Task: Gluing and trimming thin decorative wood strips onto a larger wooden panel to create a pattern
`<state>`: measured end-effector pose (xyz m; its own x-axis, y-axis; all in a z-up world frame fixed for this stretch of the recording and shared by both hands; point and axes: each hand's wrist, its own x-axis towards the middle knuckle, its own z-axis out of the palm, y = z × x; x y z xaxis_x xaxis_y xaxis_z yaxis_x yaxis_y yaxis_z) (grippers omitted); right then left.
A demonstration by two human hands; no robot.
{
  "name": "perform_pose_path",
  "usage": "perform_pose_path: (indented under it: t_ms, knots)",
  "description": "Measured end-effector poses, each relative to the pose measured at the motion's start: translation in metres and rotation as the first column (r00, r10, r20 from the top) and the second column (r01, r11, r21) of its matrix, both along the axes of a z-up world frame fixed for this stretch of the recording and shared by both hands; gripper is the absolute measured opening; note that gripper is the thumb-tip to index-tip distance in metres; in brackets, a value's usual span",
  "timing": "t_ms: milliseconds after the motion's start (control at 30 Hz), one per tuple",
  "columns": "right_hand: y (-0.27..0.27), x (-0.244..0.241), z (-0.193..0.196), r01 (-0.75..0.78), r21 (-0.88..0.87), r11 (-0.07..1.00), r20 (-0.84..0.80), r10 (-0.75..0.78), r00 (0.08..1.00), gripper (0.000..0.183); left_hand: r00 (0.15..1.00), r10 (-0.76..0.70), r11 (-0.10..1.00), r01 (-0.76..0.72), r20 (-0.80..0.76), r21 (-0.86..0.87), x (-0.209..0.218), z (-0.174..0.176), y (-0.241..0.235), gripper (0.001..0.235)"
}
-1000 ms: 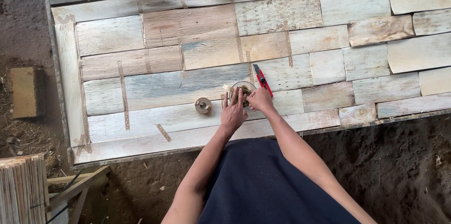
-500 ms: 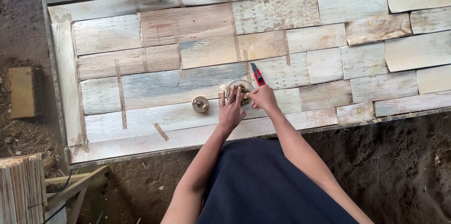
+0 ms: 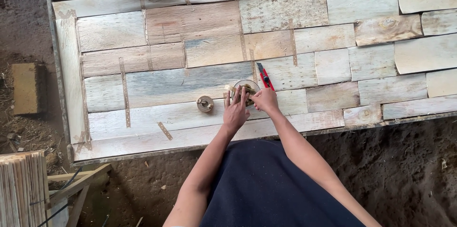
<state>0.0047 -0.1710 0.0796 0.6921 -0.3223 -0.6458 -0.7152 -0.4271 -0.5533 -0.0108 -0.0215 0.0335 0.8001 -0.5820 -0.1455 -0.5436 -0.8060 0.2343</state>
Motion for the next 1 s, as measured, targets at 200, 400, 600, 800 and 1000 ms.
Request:
perform_pose_path:
  t_ms: [200, 400, 600, 800, 1000]
  knots:
    - [-0.005, -0.008, -0.005, 0.062, 0.062, 0.996, 0.026, -0.063, 0.998, 0.024, 0.997, 0.051, 0.999, -0.050, -0.052, 0.010, 0.000, -0.003, -0.002, 0.084]
    - [-0.008, -0.016, 0.008, 0.088, 0.077, 0.993, 0.031, -0.090, 0.995, 0.024, 0.996, 0.063, 0.998, -0.063, -0.056, 0.003, 0.000, 0.001, -0.003, 0.086]
    - [-0.013, -0.023, 0.013, 0.091, 0.088, 0.992, 0.054, -0.096, 0.994, 0.022, 0.991, 0.093, 0.996, -0.094, -0.100, -0.008, -0.002, 0.013, -0.009, 0.090]
    - [-0.020, -0.033, 0.023, 0.120, 0.131, 0.984, 0.067, -0.130, 0.989, 0.026, 0.995, 0.084, 0.996, -0.085, -0.054, 0.001, -0.002, 0.002, -0.006, 0.085]
    - [-0.029, -0.045, 0.033, 0.140, 0.185, 0.973, 0.087, -0.158, 0.984, 0.027, 0.992, 0.101, 0.995, -0.100, -0.081, 0.016, -0.003, 0.005, -0.008, 0.089]
